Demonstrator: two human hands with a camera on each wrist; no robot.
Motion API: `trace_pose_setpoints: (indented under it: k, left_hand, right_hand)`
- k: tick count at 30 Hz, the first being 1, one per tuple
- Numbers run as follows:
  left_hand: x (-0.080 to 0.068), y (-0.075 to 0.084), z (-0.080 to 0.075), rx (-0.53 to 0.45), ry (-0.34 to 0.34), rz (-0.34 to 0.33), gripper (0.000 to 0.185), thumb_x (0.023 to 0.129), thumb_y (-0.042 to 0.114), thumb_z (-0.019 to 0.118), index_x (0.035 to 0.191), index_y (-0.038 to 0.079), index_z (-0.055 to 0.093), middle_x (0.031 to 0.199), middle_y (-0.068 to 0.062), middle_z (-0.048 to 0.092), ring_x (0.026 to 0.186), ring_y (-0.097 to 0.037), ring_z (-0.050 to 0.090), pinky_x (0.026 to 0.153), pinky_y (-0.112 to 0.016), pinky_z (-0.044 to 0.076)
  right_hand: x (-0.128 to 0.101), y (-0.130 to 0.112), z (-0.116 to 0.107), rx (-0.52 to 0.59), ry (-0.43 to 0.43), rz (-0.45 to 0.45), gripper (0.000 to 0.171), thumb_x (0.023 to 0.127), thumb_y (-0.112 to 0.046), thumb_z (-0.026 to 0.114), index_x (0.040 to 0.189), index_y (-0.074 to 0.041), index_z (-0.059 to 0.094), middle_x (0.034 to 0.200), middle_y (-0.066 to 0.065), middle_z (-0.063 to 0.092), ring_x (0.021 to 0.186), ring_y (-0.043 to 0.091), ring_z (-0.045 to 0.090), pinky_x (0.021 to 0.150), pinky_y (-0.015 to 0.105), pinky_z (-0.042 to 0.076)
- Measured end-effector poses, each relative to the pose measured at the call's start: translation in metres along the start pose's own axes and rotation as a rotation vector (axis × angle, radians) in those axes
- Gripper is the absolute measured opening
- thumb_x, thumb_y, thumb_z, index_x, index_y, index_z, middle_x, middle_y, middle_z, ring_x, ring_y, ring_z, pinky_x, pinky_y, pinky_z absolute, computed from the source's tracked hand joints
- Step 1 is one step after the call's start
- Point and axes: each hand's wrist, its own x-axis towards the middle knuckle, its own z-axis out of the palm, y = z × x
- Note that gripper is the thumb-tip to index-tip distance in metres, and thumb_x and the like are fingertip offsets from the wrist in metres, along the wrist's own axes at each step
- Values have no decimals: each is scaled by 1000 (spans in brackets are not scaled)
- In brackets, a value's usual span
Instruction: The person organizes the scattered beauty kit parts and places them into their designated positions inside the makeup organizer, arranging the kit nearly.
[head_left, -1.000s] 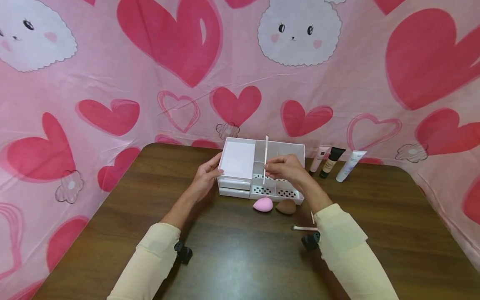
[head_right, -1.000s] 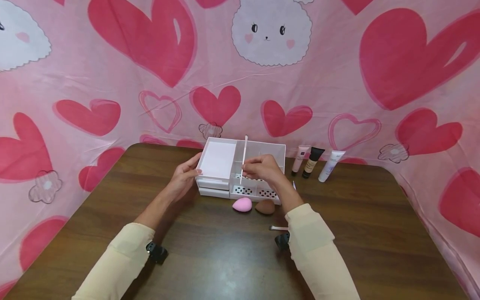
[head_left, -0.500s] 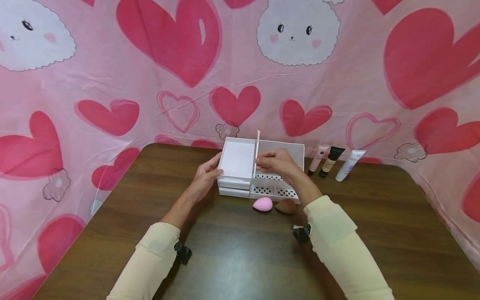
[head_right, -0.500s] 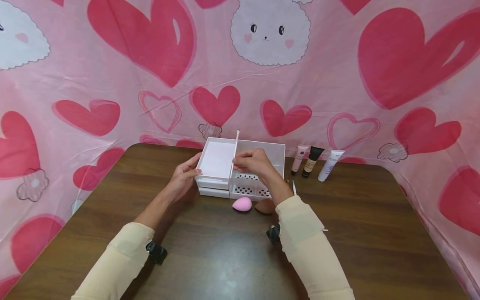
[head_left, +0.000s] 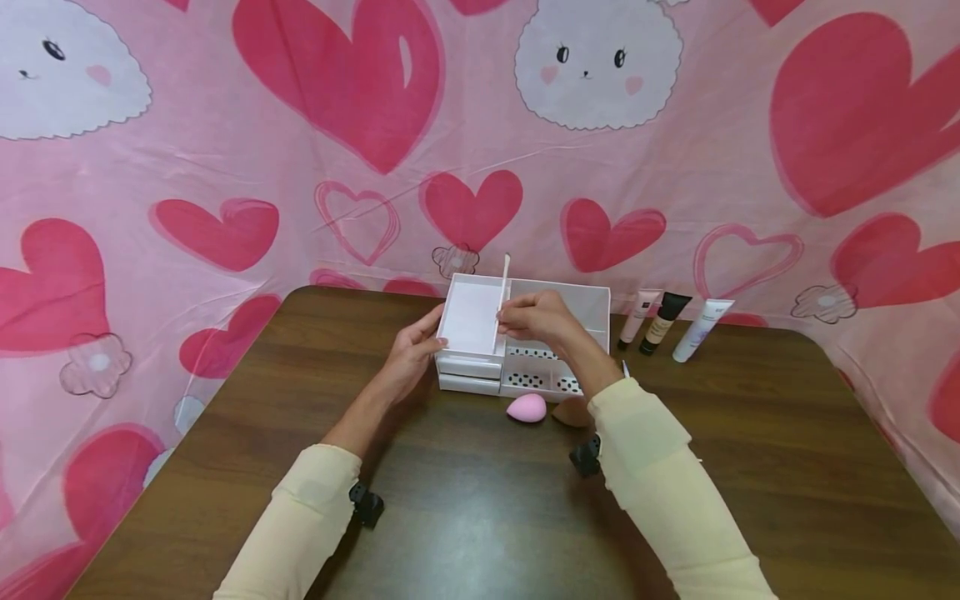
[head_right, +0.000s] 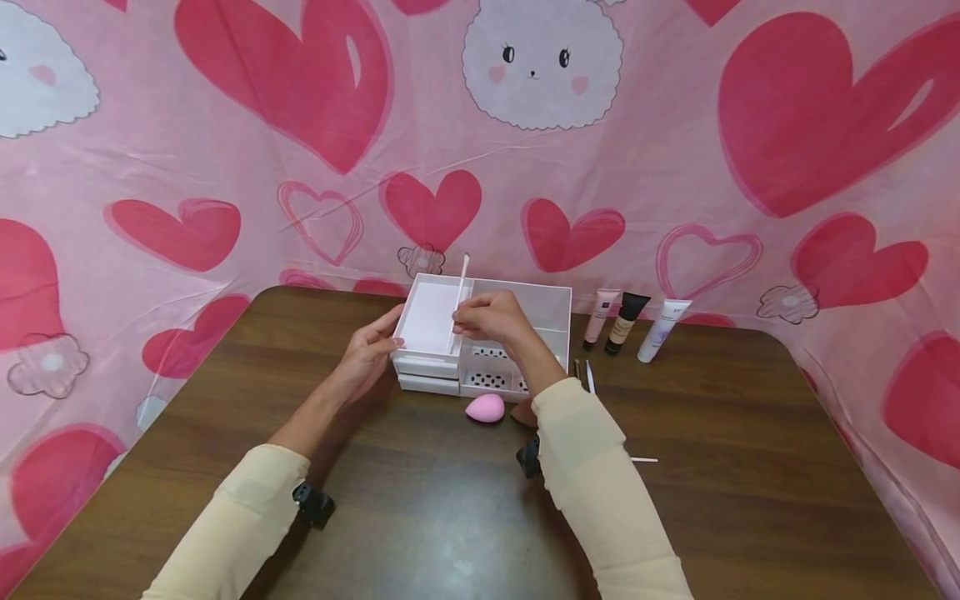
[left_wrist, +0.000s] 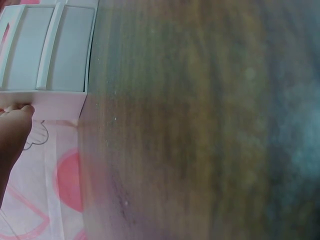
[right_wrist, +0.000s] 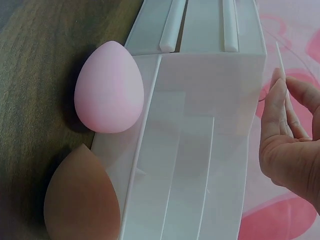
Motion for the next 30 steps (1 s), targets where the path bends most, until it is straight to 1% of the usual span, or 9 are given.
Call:
trace_pose_setpoints:
  k: [3,7,14,22,30]
  left_hand:
    - [-1,1,1,4,1,0,65,93,-11,38,153,-6,14,166,-15,10,151,-28,11,124,-46,9]
    - [-2,2,1,8,0,-2,65,93,-11,38,153,-6,13,166,-15,10,152,-28,10,124,-46,9]
    - [-1,1,1,6,2,2,65,93,-11,38,153,-6,14,165,-16,11,151,-29,13,123,-46,10]
    - [0,0,0,10,11,4,65,93,-11,38,153,-7,14,165,-16,11,151,-28,13,122,-45,10]
    - [1,-2,-1,20,16,-5,64,93,-11,38,153,-6,15,165,-16,11,150,-28,13,123,-47,10]
  right_hand:
    - [3,0,2,-15,17,23,38,90,-8,66,123,8,60,72,-4,68,64,4,67,69,22,59]
    - [6,0,5,-17,18,36,37,89,-7,65,123,9,61,70,-4,68,63,3,66,62,18,57]
    - [11,-4,12,-25,12,42,34,88,-4,66,118,11,62,65,-5,66,59,2,64,56,15,53]
    - [15,-8,16,-43,9,98,34,87,-4,67,119,10,63,63,-3,66,58,3,64,55,15,53]
    - [19,-11,23,-55,5,117,30,86,-3,67,114,9,65,59,-4,65,55,2,63,54,14,52]
